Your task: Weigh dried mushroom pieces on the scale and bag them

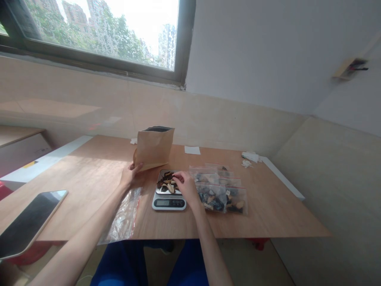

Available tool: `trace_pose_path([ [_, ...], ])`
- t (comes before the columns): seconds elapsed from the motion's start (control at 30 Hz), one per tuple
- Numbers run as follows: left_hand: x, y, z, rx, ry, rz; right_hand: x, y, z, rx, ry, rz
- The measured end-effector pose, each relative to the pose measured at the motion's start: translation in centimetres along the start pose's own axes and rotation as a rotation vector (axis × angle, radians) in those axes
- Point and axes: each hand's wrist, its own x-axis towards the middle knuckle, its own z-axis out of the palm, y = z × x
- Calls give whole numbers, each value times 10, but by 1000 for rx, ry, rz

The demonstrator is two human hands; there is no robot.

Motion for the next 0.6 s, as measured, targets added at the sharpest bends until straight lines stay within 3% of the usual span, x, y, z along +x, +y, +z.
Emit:
trace_pose_path([
  [0.37, -5, 9, 0, 158, 21, -63, -31, 18, -19, -55, -56, -60],
  [0.6, -7, 12, 0, 152, 14, -61, -43, 15, -16, -339, -126, -121],
])
